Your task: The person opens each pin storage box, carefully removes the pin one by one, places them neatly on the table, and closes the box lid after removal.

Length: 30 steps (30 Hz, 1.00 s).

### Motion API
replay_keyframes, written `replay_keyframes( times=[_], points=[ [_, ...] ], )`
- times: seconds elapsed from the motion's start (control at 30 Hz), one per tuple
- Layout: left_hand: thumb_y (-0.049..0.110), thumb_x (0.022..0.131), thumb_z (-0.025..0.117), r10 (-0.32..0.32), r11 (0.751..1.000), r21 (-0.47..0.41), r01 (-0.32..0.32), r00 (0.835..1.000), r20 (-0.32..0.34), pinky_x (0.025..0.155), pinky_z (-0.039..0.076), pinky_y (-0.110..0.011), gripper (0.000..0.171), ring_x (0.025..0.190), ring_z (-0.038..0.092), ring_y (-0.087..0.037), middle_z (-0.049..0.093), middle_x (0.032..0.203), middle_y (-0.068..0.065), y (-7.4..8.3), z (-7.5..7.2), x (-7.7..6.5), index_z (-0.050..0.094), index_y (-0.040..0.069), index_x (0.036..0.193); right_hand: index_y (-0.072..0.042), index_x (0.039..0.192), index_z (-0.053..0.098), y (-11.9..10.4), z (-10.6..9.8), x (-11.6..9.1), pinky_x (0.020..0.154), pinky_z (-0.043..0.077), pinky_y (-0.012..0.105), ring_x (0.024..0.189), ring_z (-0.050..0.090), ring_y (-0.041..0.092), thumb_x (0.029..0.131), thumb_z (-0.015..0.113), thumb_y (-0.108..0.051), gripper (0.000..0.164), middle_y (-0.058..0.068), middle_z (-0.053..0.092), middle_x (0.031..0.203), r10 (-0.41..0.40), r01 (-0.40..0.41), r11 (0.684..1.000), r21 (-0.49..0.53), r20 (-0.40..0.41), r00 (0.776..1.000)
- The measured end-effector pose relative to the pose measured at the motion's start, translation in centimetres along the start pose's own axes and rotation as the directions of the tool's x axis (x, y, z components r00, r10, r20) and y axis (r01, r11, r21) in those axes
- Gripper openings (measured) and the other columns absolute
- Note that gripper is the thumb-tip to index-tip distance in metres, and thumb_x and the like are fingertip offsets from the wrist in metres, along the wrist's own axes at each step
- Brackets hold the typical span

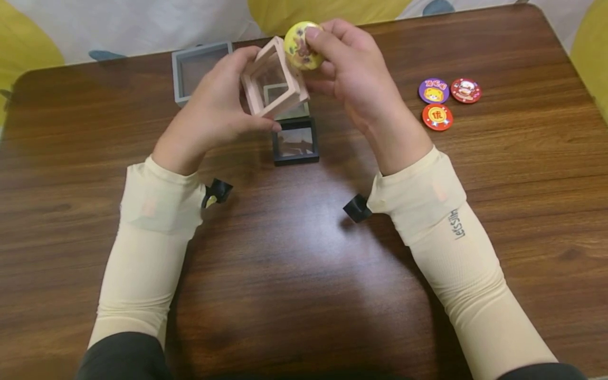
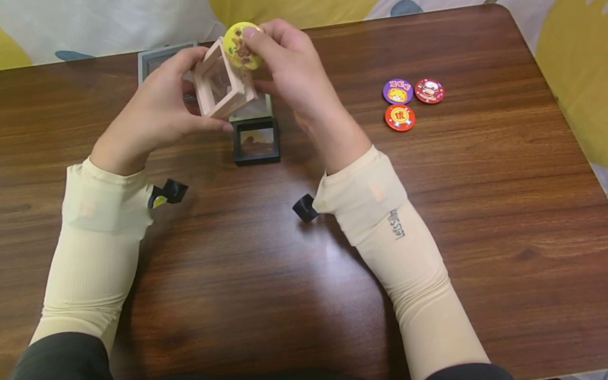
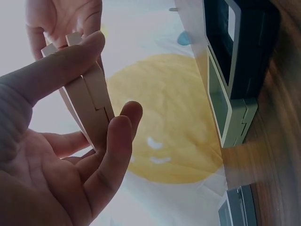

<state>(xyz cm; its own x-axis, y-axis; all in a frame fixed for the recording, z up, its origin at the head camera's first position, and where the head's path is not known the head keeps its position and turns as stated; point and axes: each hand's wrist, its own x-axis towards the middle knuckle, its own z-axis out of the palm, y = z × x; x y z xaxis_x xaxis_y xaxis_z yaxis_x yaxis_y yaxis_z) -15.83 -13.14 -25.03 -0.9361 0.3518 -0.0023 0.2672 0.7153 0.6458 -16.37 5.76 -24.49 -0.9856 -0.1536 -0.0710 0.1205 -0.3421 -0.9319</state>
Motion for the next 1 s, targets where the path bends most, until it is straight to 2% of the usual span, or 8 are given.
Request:
replay_keyframes(
  times=[0.23, 0.43, 0.6, 0.77, 0.87, 1.0],
  points=[
    [0.008, 0.063, 0.087, 0.004, 1.0, 0.022, -0.004, 1.0, 0.011, 0.103, 0.04, -0.044, 0.097, 0.117, 0.046, -0.028, 0.045, 0.136, -0.016, -0.1, 0.2, -0.2, 0.032, 0.006, 0.143, -0.002, 0.086, 0.055, -0.1, 0.1, -0.1, 0.073, 0.059, 0.029, 0.084, 0.066, 0.021, 0.097, 0.05, -0.008, 0.014, 0.012, 0.06, 0.094, -0.002, 0.003, 1.0, -0.012, 0.011, 1.0],
    [0.007, 0.065, 0.085, 0.023, 0.999, 0.036, -0.023, 1.0, 0.007, 0.103, 0.041, -0.045, 0.095, 0.117, 0.046, -0.029, 0.045, 0.135, -0.018, -0.1, 0.2, -0.3, 0.031, 0.004, 0.143, -0.002, 0.086, 0.055, -0.1, 0.1, -0.1, 0.085, 0.058, 0.039, 0.086, 0.066, 0.022, 0.097, 0.05, -0.008, 0.013, 0.012, 0.06, 0.094, -0.005, 0.006, 0.999, -0.033, 0.022, 1.0],
    [0.005, 0.066, 0.083, 0.041, 0.999, 0.017, -0.041, 0.999, 0.001, 0.106, 0.039, -0.045, 0.095, 0.119, 0.045, -0.03, 0.044, 0.137, -0.018, -0.1, 0.3, -0.3, 0.029, 0.005, 0.144, -0.001, 0.087, 0.055, -0.1, 0.0, -0.1, 0.081, 0.059, 0.035, 0.086, 0.067, 0.022, 0.097, 0.051, -0.008, 0.013, 0.012, 0.06, 0.095, -0.008, 0.009, 0.999, -0.035, 0.028, 1.0],
    [0.004, 0.066, 0.083, 0.036, 0.999, -0.034, -0.037, 0.999, -0.027, 0.103, 0.041, -0.044, 0.091, 0.116, 0.046, -0.027, 0.047, 0.134, -0.015, 0.1, 0.3, -0.2, 0.033, 0.005, 0.142, 0.0, 0.092, 0.056, -0.5, -0.6, 0.1, 0.095, 0.053, 0.043, 0.091, 0.065, 0.024, 0.097, 0.05, -0.009, 0.012, 0.012, 0.059, 0.1, -0.002, 0.003, 0.999, -0.042, 0.022, 1.0],
    [0.004, 0.066, 0.083, 0.028, 0.998, -0.061, -0.031, 0.999, -0.043, 0.101, 0.042, -0.044, 0.089, 0.115, 0.046, -0.025, 0.048, 0.132, -0.015, 0.1, 0.3, -0.3, 0.035, 0.006, 0.141, 0.0, 0.093, 0.057, -1.2, -1.6, 0.3, 0.087, 0.057, 0.039, 0.09, 0.065, 0.025, 0.096, 0.053, -0.009, 0.01, 0.013, 0.059, 0.101, 0.009, -0.01, 1.0, -0.022, -0.007, 1.0],
    [0.004, 0.066, 0.083, 0.034, 0.996, -0.077, -0.038, 0.998, -0.051, 0.101, 0.043, -0.043, 0.088, 0.115, 0.046, -0.025, 0.049, 0.133, -0.014, 0.2, 0.2, -0.3, 0.036, 0.006, 0.141, 0.0, 0.099, 0.061, -2.8, -4.3, 0.3, 0.063, 0.059, 0.031, 0.08, 0.065, 0.027, 0.092, 0.059, -0.005, 0.009, 0.015, 0.063, 0.096, -0.048, 0.05, 0.998, 0.032, -0.067, 0.997]
  ],
)
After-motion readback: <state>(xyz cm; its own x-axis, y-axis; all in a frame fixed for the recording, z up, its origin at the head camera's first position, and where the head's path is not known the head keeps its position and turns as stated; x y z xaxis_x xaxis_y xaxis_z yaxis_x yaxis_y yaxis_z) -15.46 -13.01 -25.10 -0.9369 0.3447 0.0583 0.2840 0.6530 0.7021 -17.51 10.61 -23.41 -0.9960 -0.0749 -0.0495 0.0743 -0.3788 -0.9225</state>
